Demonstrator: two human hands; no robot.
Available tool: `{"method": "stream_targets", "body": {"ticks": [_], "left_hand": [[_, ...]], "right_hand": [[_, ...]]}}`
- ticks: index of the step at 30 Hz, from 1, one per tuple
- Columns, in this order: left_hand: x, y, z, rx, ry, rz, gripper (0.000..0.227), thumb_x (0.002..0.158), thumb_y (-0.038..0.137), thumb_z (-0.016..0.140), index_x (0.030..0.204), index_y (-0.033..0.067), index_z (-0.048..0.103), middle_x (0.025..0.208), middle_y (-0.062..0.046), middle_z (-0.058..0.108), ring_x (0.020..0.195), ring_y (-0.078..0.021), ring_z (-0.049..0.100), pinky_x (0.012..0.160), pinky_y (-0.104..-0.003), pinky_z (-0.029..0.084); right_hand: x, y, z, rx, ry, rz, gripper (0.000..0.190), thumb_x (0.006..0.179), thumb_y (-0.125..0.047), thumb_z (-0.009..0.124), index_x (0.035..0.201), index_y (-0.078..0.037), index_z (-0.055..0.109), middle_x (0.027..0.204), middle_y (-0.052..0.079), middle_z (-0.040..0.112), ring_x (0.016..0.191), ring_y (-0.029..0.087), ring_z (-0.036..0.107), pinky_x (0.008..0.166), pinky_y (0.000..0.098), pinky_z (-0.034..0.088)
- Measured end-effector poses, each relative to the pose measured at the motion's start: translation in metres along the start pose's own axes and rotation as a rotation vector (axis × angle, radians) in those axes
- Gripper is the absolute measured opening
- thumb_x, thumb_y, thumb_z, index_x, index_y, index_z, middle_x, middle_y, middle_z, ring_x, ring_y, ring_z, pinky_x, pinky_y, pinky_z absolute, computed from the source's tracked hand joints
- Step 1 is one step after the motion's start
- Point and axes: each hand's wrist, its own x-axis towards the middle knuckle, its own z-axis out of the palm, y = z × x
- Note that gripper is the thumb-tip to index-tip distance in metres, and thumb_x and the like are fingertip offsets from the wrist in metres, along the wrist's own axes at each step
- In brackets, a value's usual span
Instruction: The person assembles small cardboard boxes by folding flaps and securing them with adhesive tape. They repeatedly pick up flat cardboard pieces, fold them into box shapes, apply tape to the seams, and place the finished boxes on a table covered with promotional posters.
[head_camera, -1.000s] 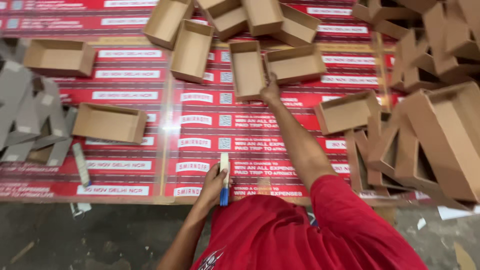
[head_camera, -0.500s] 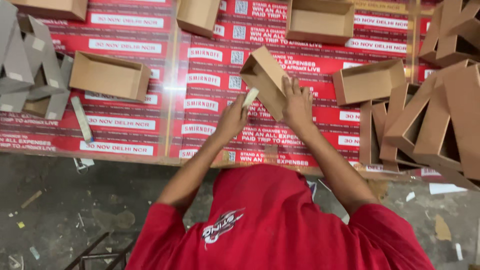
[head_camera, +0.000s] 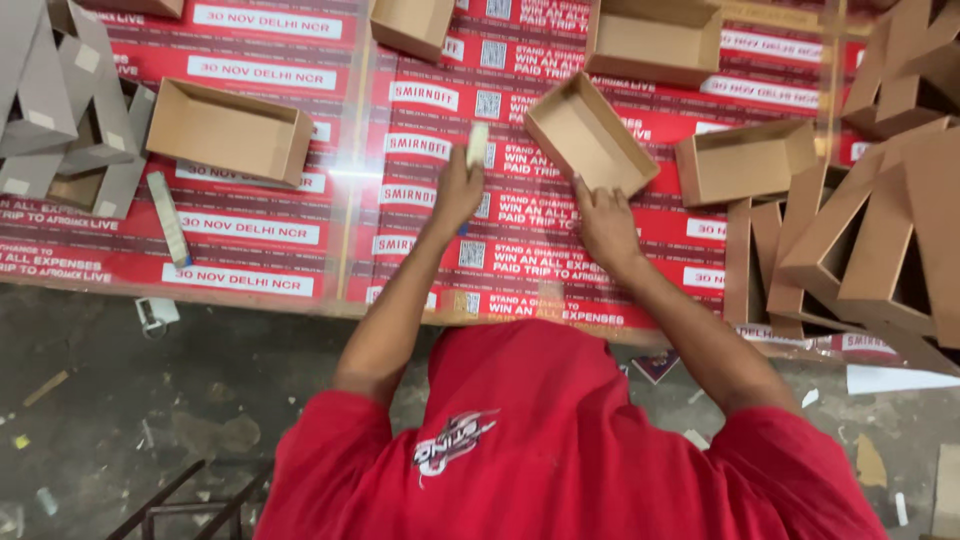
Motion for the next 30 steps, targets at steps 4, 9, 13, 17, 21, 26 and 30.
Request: {"method": "stream_targets", "body": {"ticks": [4,9,13,17,21,26,30], "left_hand": [[-0.048,0.03,-0.011,-0.155,-0.177,-0.296,0.026,0.104,0.018,0.055,0.123,0.0006,0.051,0.093,-0.022,0.068,0.075,-0.0324,0.07,0.064,-0.045,0.053],[-0.068,0.117,-0.036,-0.17,-0.127,0.264,0.041,0.106,0.015,0.059,0.146,0.0071,0.053,0.118,-0.023,0.071,0.092,-0.0292,0.075,0.075,-0.041,0.06],[-0.083,0.148,-0.029,0.096,-0.487,0.182,0.042,0.099,0.021,0.064,0.141,0.019,0.063,0.089,-0.019,0.074,0.072,-0.0323,0.072,0.069,-0.044,0.058],[-0.099,0.137,-0.012,0.231,-0.583,0.2,0.041,0.096,0.024,0.065,0.137,0.0218,0.066,0.085,-0.018,0.074,0.071,-0.0349,0.071,0.068,-0.047,0.057],[-0.076,0.108,0.003,0.403,-0.697,0.253,0.058,0.089,0.018,0.06,0.147,0.0244,0.057,0.08,-0.011,0.073,0.069,-0.0307,0.071,0.061,-0.047,0.056],[0.093,0.059,-0.025,0.78,-0.379,0.161,0.026,0.101,0.039,0.063,0.109,0.0188,0.078,0.089,-0.013,0.073,0.078,-0.0317,0.073,0.064,-0.049,0.056],[0.128,0.044,-0.051,0.207,-0.363,0.061,0.025,0.107,0.023,0.058,0.126,0.0132,0.072,0.08,-0.012,0.072,0.063,-0.0187,0.064,0.06,-0.039,0.055]], "right_hand": [[-0.013,0.014,-0.003,0.453,0.064,0.175,0.05,0.099,-0.005,0.071,0.144,0.003,0.052,0.111,0.024,0.072,0.105,0.034,0.073,0.09,0.0447,0.06],[-0.018,0.009,-0.001,1.297,0.064,0.495,0.048,0.094,-0.001,0.066,0.14,0.005,0.054,0.117,0.015,0.074,0.107,0.025,0.074,0.09,0.0367,0.063],[-0.053,-0.01,0.033,1.509,-0.014,0.289,0.058,0.086,0.008,0.071,0.141,0.003,0.051,0.125,0.011,0.068,0.114,0.018,0.068,0.098,0.0315,0.058],[-0.069,-0.004,0.055,1.513,-0.025,0.221,0.056,0.087,0.007,0.07,0.14,0.004,0.054,0.121,0.012,0.071,0.112,0.019,0.07,0.101,0.0316,0.059],[-0.073,0.008,0.062,1.428,-0.082,0.17,0.052,0.09,0.002,0.076,0.138,0.006,0.058,0.117,0.013,0.073,0.106,0.02,0.071,0.094,0.036,0.06],[-0.06,-0.017,0.06,1.498,-0.006,0.139,0.059,0.087,-0.007,0.076,0.141,0.001,0.053,0.123,0.01,0.072,0.111,0.019,0.071,0.103,0.0402,0.058],[-0.069,-0.023,0.049,1.493,0.009,0.355,0.049,0.091,-0.012,0.075,0.136,0.003,0.061,0.123,0.013,0.074,0.112,0.022,0.071,0.1,0.0418,0.057]]}}
